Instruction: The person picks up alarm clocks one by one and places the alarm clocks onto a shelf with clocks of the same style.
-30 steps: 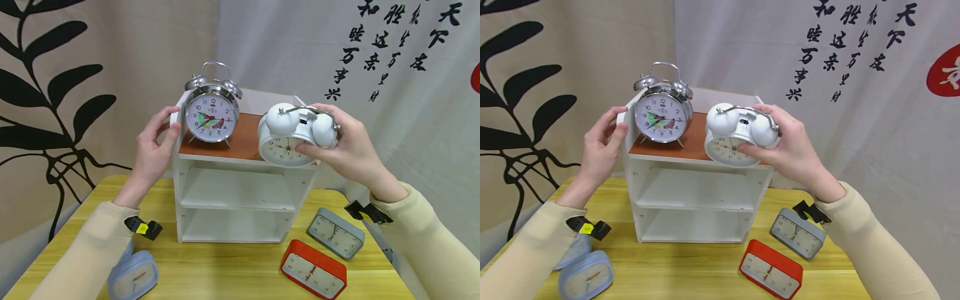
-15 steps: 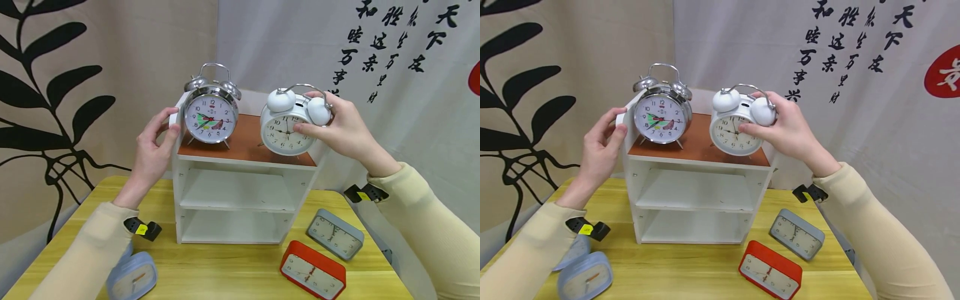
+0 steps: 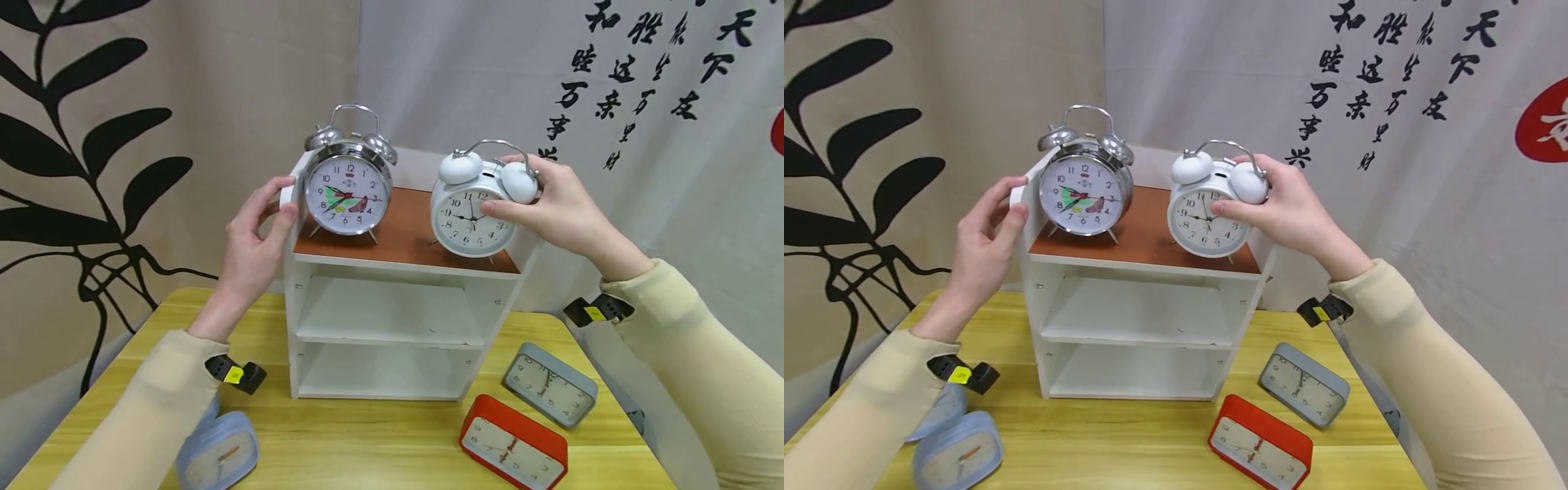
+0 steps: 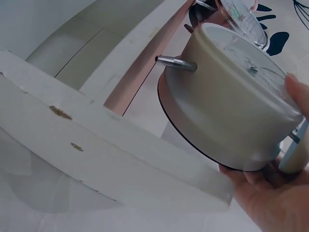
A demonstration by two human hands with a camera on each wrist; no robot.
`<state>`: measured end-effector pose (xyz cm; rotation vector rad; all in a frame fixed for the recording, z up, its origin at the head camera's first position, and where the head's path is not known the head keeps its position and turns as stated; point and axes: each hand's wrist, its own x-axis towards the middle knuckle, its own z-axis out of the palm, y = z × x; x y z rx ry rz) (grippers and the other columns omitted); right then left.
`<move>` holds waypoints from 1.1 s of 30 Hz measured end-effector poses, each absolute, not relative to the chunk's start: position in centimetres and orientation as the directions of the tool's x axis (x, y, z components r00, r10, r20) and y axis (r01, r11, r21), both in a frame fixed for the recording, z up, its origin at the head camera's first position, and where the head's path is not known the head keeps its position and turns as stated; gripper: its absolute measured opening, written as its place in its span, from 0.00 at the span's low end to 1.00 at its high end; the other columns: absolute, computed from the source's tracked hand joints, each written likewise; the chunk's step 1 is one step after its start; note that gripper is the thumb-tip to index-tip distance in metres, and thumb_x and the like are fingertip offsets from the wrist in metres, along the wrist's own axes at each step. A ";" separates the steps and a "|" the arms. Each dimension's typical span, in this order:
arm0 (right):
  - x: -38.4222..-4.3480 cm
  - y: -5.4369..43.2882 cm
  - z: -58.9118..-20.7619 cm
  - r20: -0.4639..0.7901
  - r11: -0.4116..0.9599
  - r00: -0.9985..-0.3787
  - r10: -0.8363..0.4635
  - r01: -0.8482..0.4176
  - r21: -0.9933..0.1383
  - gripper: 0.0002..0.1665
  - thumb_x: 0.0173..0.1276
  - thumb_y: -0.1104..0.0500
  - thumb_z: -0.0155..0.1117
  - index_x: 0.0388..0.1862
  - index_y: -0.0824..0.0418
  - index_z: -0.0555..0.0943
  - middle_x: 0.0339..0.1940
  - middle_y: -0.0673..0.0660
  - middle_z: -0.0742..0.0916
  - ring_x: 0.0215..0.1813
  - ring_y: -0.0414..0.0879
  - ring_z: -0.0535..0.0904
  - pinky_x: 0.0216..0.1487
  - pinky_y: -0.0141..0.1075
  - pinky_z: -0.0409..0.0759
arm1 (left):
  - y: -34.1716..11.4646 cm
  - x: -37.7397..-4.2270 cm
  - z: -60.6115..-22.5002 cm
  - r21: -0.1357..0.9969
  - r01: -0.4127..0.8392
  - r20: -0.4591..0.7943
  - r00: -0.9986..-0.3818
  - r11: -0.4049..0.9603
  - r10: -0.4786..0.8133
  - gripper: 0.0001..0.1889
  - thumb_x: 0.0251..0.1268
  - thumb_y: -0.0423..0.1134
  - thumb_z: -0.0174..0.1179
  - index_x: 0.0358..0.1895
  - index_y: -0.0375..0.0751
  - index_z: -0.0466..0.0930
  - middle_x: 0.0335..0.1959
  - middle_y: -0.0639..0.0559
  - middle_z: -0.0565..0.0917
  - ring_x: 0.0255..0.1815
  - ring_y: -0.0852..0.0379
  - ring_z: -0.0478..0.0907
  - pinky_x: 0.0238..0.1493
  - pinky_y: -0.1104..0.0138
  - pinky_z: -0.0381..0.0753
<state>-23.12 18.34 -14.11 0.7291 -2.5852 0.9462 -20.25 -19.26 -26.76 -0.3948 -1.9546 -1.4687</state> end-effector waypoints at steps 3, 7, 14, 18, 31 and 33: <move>-23.4 18.5 -14.1 0.404 0.669 -0.841 -0.359 -0.534 -0.517 0.35 0.67 0.54 0.78 0.71 0.57 0.77 0.58 0.63 0.87 0.45 0.33 0.82 0.42 0.22 0.81 | -19.3 -20.3 -26.8 0.733 0.593 0.660 -0.739 0.332 -0.138 0.22 0.84 0.44 0.53 0.75 0.50 0.72 0.76 0.49 0.74 0.70 0.49 0.77 0.55 0.83 0.81; -23.7 18.7 -14.2 0.373 0.687 -0.856 -0.359 -0.513 -0.515 0.37 0.68 0.52 0.77 0.72 0.58 0.75 0.57 0.63 0.87 0.45 0.34 0.82 0.41 0.22 0.82 | -19.2 -20.4 -26.8 0.729 0.598 0.665 -0.734 0.332 -0.138 0.22 0.84 0.44 0.53 0.75 0.49 0.72 0.75 0.48 0.74 0.70 0.49 0.77 0.55 0.84 0.81; -24.5 18.8 -13.9 0.341 0.704 -0.868 -0.361 -0.493 -0.510 0.35 0.68 0.51 0.77 0.70 0.59 0.76 0.56 0.64 0.88 0.45 0.34 0.82 0.42 0.22 0.83 | -19.1 -20.4 -26.8 0.734 0.604 0.665 -0.731 0.310 -0.153 0.22 0.84 0.43 0.53 0.74 0.47 0.73 0.75 0.48 0.75 0.68 0.51 0.77 0.52 0.84 0.83; -25.0 18.9 -13.7 0.310 0.711 -0.878 -0.365 -0.478 -0.515 0.36 0.69 0.50 0.76 0.71 0.57 0.75 0.56 0.63 0.87 0.45 0.36 0.82 0.43 0.23 0.83 | -19.1 -20.3 -26.8 0.737 0.600 0.663 -0.732 0.313 -0.157 0.21 0.83 0.41 0.53 0.74 0.47 0.73 0.75 0.50 0.76 0.69 0.50 0.78 0.53 0.84 0.83; -25.9 19.1 -12.8 0.252 0.761 -0.889 -0.381 -0.457 -0.461 0.36 0.68 0.47 0.77 0.71 0.54 0.75 0.53 0.58 0.87 0.45 0.41 0.81 0.40 0.27 0.81 | -19.2 -20.4 -26.9 0.731 0.599 0.666 -0.730 0.326 -0.153 0.21 0.83 0.40 0.54 0.74 0.47 0.73 0.75 0.51 0.75 0.70 0.48 0.78 0.57 0.80 0.83; -26.0 19.1 -12.7 0.251 0.758 -0.886 -0.390 -0.464 -0.458 0.35 0.68 0.48 0.77 0.70 0.54 0.76 0.52 0.57 0.87 0.44 0.40 0.81 0.40 0.26 0.81 | -19.2 -20.5 -26.9 0.729 0.605 0.670 -0.726 0.319 -0.154 0.21 0.83 0.39 0.53 0.74 0.46 0.73 0.75 0.50 0.76 0.69 0.49 0.78 0.56 0.82 0.83</move>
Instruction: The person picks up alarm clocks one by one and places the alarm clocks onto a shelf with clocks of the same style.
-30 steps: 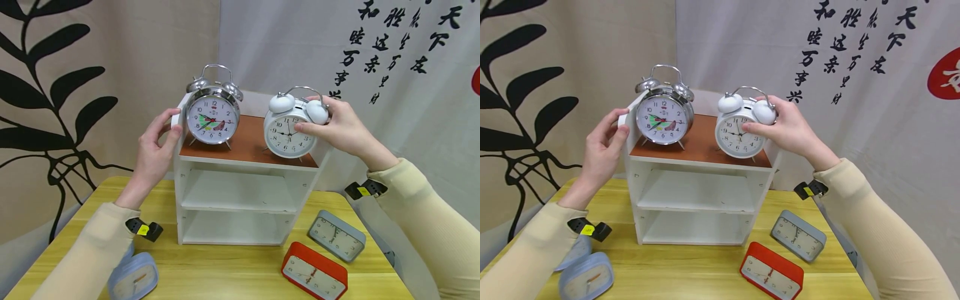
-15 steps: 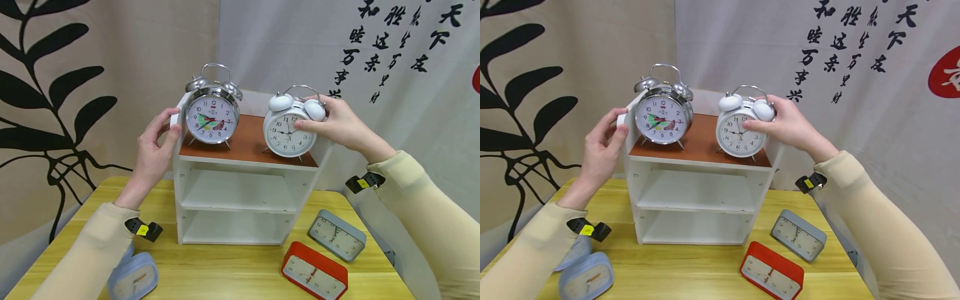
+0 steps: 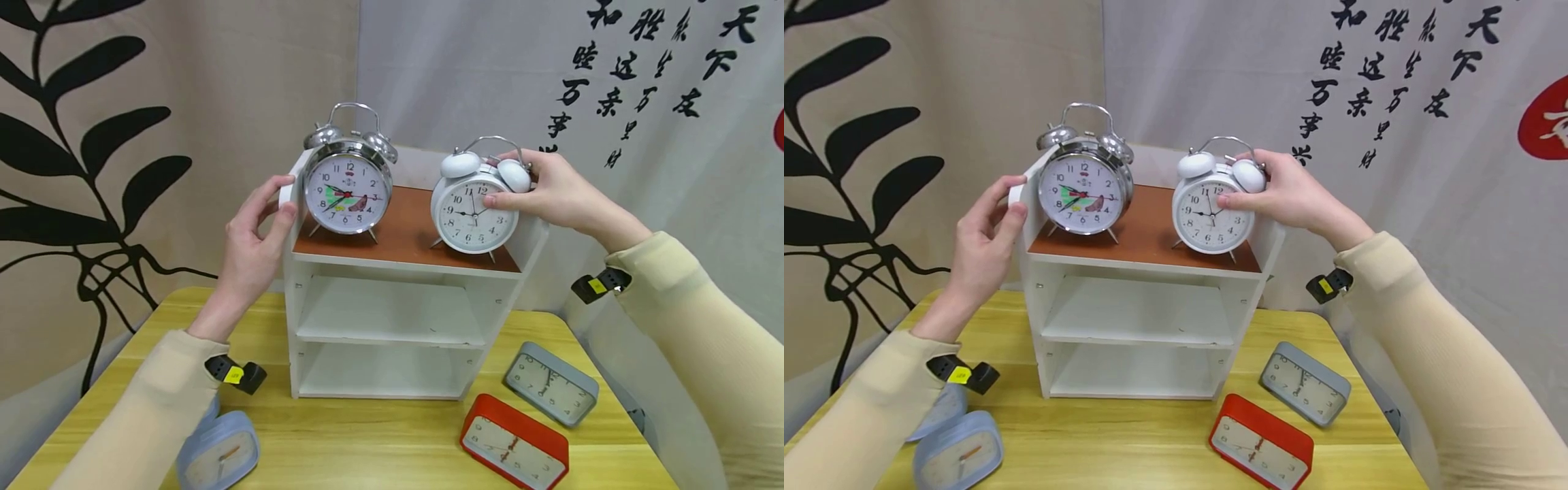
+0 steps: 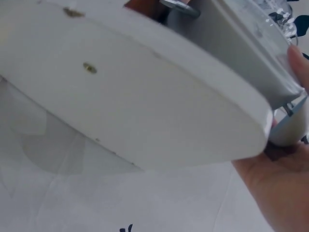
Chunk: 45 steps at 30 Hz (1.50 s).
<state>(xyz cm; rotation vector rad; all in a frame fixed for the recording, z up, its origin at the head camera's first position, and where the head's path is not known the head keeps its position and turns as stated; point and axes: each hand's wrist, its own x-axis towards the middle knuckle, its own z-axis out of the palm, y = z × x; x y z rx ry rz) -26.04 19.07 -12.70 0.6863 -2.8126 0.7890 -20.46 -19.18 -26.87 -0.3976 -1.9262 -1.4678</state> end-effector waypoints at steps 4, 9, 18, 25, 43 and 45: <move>-26.4 19.1 -12.6 0.243 0.748 -0.880 -0.408 -0.475 -0.463 0.36 0.68 0.49 0.77 0.71 0.54 0.76 0.49 0.54 0.88 0.43 0.38 0.82 0.40 0.27 0.82 | -19.2 -20.5 -26.8 0.728 0.609 0.673 -0.722 0.315 -0.161 0.21 0.83 0.39 0.54 0.74 0.46 0.73 0.75 0.50 0.76 0.68 0.52 0.78 0.54 0.83 0.83; -26.8 19.4 -12.4 0.236 0.747 -0.876 -0.422 -0.483 -0.458 0.36 0.68 0.51 0.77 0.72 0.55 0.75 0.47 0.51 0.89 0.43 0.36 0.83 0.41 0.25 0.83 | -19.2 -20.4 -26.9 0.723 0.609 0.675 -0.723 0.326 -0.147 0.22 0.84 0.41 0.53 0.75 0.47 0.73 0.75 0.50 0.75 0.70 0.50 0.78 0.55 0.84 0.82; -27.3 20.0 -12.3 0.208 0.739 -0.871 -0.446 -0.489 -0.464 0.38 0.70 0.52 0.76 0.75 0.55 0.73 0.46 0.49 0.89 0.44 0.35 0.84 0.44 0.25 0.85 | -19.2 -20.5 -26.9 0.728 0.597 0.667 -0.731 0.336 -0.146 0.22 0.84 0.43 0.53 0.75 0.48 0.73 0.76 0.51 0.75 0.71 0.49 0.77 0.58 0.80 0.83; -27.5 20.3 -12.1 0.197 0.744 -0.878 -0.437 -0.476 -0.469 0.39 0.69 0.51 0.76 0.75 0.54 0.72 0.45 0.47 0.89 0.44 0.35 0.84 0.45 0.24 0.83 | -19.1 -20.5 -26.8 0.728 0.601 0.668 -0.729 0.330 -0.146 0.21 0.84 0.42 0.53 0.75 0.46 0.72 0.75 0.49 0.75 0.70 0.49 0.78 0.55 0.82 0.82; -27.4 20.3 -12.3 0.176 0.751 -0.886 -0.430 -0.458 -0.476 0.40 0.71 0.49 0.74 0.77 0.52 0.69 0.49 0.50 0.88 0.47 0.35 0.83 0.47 0.23 0.82 | -19.2 -20.2 -26.7 0.739 0.585 0.654 -0.743 0.335 -0.145 0.22 0.84 0.42 0.53 0.75 0.47 0.72 0.76 0.51 0.74 0.71 0.48 0.77 0.58 0.80 0.83; -27.3 20.4 -12.5 0.174 0.751 -0.888 -0.425 -0.454 -0.480 0.41 0.71 0.49 0.74 0.78 0.50 0.68 0.52 0.52 0.88 0.47 0.35 0.83 0.48 0.23 0.82 | -19.1 -20.2 -26.7 0.738 0.586 0.655 -0.742 0.335 -0.143 0.22 0.84 0.42 0.53 0.75 0.48 0.72 0.76 0.50 0.74 0.71 0.47 0.77 0.57 0.80 0.83</move>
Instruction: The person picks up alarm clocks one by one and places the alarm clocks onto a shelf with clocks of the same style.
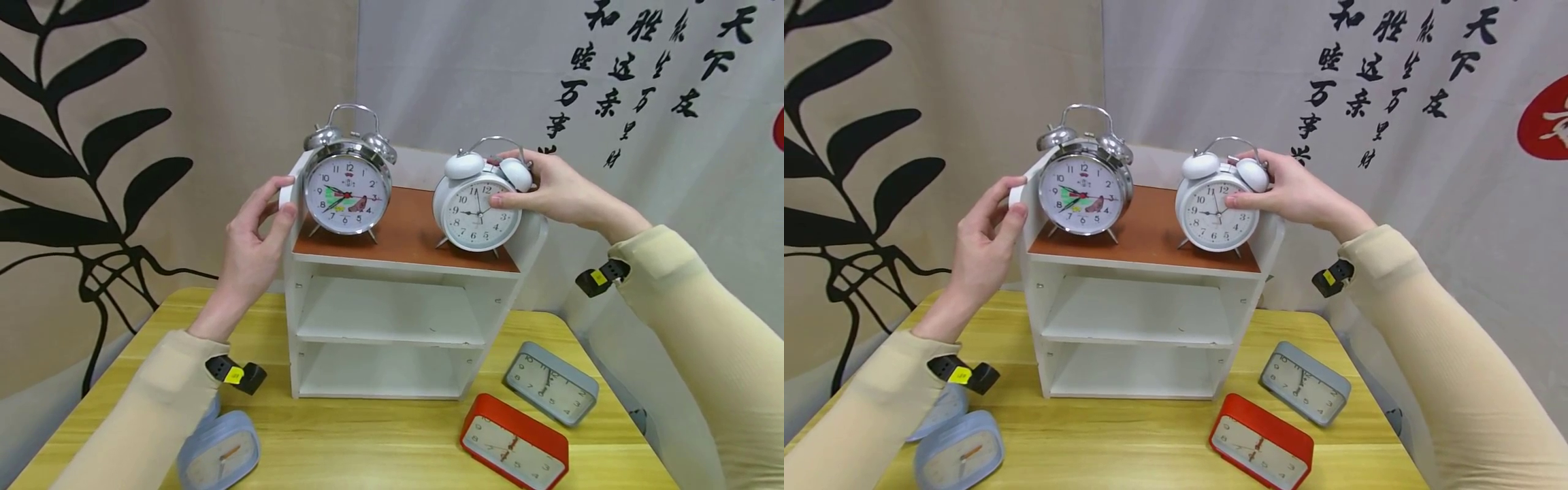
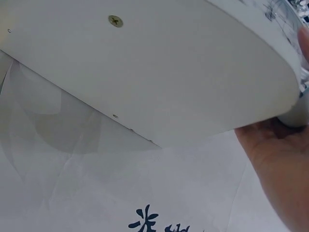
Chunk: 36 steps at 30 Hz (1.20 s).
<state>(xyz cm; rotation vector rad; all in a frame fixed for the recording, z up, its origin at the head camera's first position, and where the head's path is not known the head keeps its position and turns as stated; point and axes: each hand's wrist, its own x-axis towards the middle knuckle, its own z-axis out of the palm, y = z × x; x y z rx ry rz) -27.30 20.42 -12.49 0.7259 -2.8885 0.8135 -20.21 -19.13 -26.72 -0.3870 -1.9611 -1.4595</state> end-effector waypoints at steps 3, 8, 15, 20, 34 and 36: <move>-27.2 20.4 -12.8 0.173 0.742 -0.888 -0.426 -0.453 -0.495 0.45 0.72 0.48 0.73 0.82 0.46 0.63 0.58 0.57 0.86 0.50 0.35 0.83 0.50 0.21 0.81 | -19.2 -20.3 -26.8 0.736 0.590 0.658 -0.740 0.332 -0.144 0.22 0.84 0.43 0.53 0.75 0.48 0.72 0.76 0.50 0.74 0.71 0.47 0.77 0.56 0.81 0.83; -26.9 20.6 -13.3 0.197 0.704 -0.882 -0.428 -0.462 -0.540 0.58 0.72 0.49 0.72 0.89 0.44 0.47 0.78 0.59 0.76 0.69 0.46 0.79 0.70 0.30 0.79 | -19.2 -20.4 -26.9 0.732 0.601 0.665 -0.732 0.320 -0.145 0.22 0.84 0.43 0.52 0.75 0.47 0.72 0.75 0.48 0.75 0.69 0.49 0.77 0.54 0.81 0.84; -25.6 20.9 -14.2 0.286 0.639 -0.859 -0.425 -0.508 -0.577 0.65 0.72 0.52 0.73 0.89 0.43 0.36 0.91 0.52 0.54 0.90 0.54 0.53 0.89 0.57 0.55 | -19.1 -20.4 -27.0 0.733 0.605 0.666 -0.731 0.312 -0.149 0.22 0.84 0.43 0.53 0.75 0.47 0.73 0.76 0.49 0.75 0.69 0.50 0.77 0.53 0.83 0.84; -24.2 21.2 -14.7 0.348 0.656 -0.848 -0.401 -0.531 -0.537 0.65 0.71 0.52 0.73 0.89 0.40 0.35 0.91 0.47 0.50 0.92 0.48 0.46 0.90 0.57 0.52 | -19.1 -20.3 -26.9 0.740 0.599 0.660 -0.734 0.306 -0.159 0.22 0.84 0.41 0.53 0.75 0.47 0.73 0.75 0.50 0.75 0.68 0.54 0.78 0.52 0.83 0.83; -20.2 22.6 -17.3 0.484 0.663 -0.781 -0.394 -0.607 -0.439 0.65 0.69 0.53 0.75 0.88 0.36 0.39 0.90 0.39 0.48 0.92 0.47 0.43 0.90 0.54 0.48 | -19.0 -20.3 -26.8 0.754 0.583 0.644 -0.747 0.303 -0.164 0.22 0.84 0.39 0.53 0.75 0.48 0.73 0.76 0.54 0.74 0.70 0.54 0.77 0.57 0.79 0.84; -19.6 22.7 -17.8 0.492 0.676 -0.776 -0.394 -0.608 -0.416 0.66 0.68 0.54 0.76 0.88 0.34 0.40 0.90 0.39 0.49 0.92 0.48 0.44 0.90 0.56 0.49 | -19.0 -20.3 -26.7 0.754 0.582 0.644 -0.746 0.306 -0.167 0.21 0.84 0.39 0.53 0.75 0.48 0.73 0.76 0.55 0.74 0.69 0.56 0.77 0.58 0.78 0.85</move>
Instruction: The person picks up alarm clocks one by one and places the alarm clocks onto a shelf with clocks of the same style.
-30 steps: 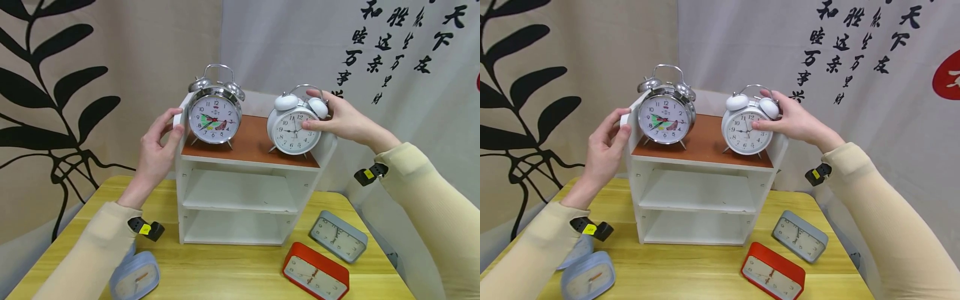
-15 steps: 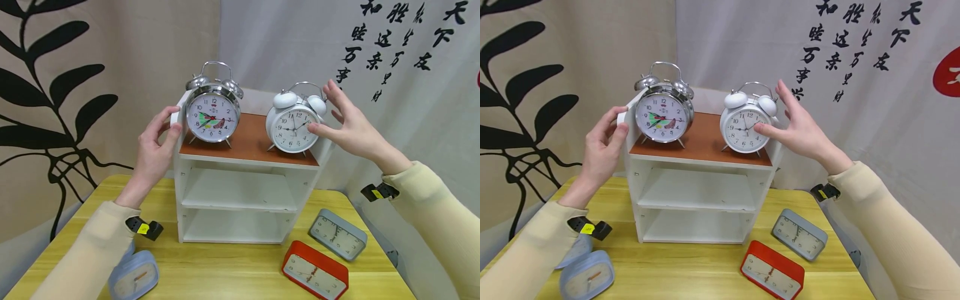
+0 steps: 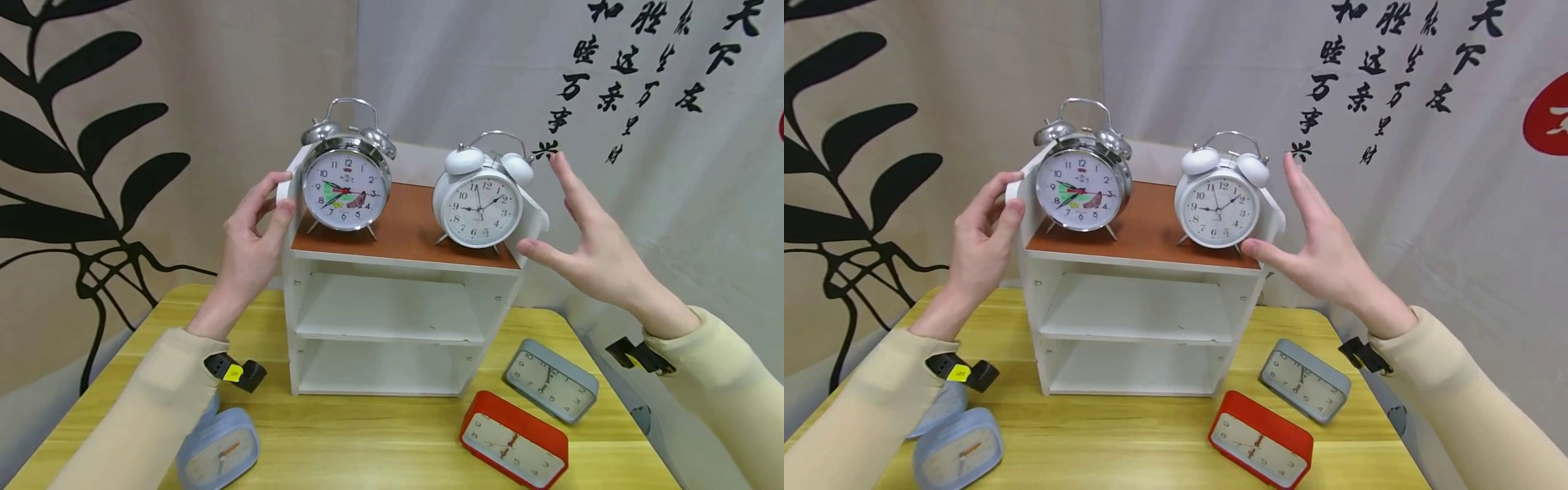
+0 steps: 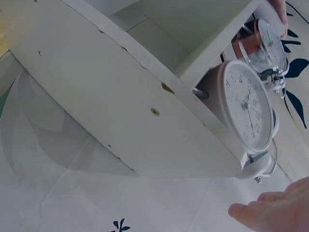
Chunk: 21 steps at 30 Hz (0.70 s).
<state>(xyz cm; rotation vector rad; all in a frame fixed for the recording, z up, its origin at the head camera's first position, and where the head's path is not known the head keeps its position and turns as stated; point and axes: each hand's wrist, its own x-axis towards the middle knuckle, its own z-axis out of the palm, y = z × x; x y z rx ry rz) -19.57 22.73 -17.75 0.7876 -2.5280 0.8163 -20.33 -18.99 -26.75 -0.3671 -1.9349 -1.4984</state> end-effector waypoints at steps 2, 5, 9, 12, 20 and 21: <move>-19.1 22.9 -18.2 0.498 0.694 -0.774 -0.392 -0.604 -0.392 0.67 0.66 0.54 0.77 0.88 0.33 0.40 0.90 0.39 0.49 0.92 0.49 0.45 0.90 0.60 0.49 | -19.0 -20.3 -26.7 0.752 0.582 0.646 -0.744 0.309 -0.172 0.21 0.84 0.39 0.53 0.75 0.48 0.73 0.76 0.55 0.75 0.68 0.58 0.78 0.58 0.77 0.86; -18.4 23.2 -18.9 0.509 0.703 -0.762 -0.400 -0.611 -0.364 0.68 0.64 0.55 0.78 0.88 0.34 0.42 0.91 0.43 0.49 0.92 0.55 0.44 0.88 0.68 0.46 | -19.0 -20.4 -26.8 0.748 0.586 0.651 -0.739 0.310 -0.173 0.21 0.84 0.40 0.53 0.75 0.47 0.73 0.76 0.54 0.75 0.67 0.59 0.78 0.57 0.78 0.85; -17.5 23.7 -20.1 0.523 0.697 -0.739 -0.423 -0.635 -0.334 0.70 0.61 0.57 0.80 0.88 0.34 0.43 0.91 0.48 0.49 0.92 0.58 0.43 0.85 0.74 0.43 | -19.0 -20.4 -26.8 0.738 0.595 0.661 -0.732 0.319 -0.164 0.22 0.84 0.41 0.52 0.75 0.46 0.72 0.76 0.52 0.75 0.67 0.58 0.78 0.56 0.81 0.84; -16.9 24.1 -21.1 0.541 0.677 -0.706 -0.457 -0.671 -0.304 0.72 0.58 0.57 0.83 0.89 0.37 0.44 0.91 0.50 0.51 0.92 0.55 0.42 0.84 0.75 0.44 | -19.0 -20.4 -26.8 0.733 0.603 0.668 -0.727 0.316 -0.162 0.22 0.84 0.41 0.52 0.75 0.45 0.72 0.76 0.50 0.75 0.67 0.58 0.78 0.55 0.82 0.84; -15.5 25.2 -23.8 0.574 0.659 -0.639 -0.512 -0.721 -0.215 0.73 0.55 0.47 0.86 0.89 0.49 0.47 0.91 0.52 0.54 0.91 0.39 0.41 0.93 0.43 0.46 | -19.0 -20.4 -26.9 0.734 0.606 0.668 -0.724 0.307 -0.169 0.22 0.84 0.41 0.53 0.74 0.45 0.73 0.76 0.51 0.75 0.67 0.57 0.78 0.56 0.80 0.84; -15.3 25.3 -24.1 0.576 0.660 -0.635 -0.515 -0.722 -0.207 0.73 0.55 0.46 0.86 0.89 0.50 0.47 0.91 0.53 0.55 0.91 0.39 0.41 0.92 0.37 0.45 | -19.0 -20.4 -26.9 0.735 0.606 0.668 -0.725 0.305 -0.170 0.21 0.84 0.41 0.53 0.74 0.45 0.73 0.76 0.51 0.75 0.67 0.57 0.79 0.55 0.81 0.84</move>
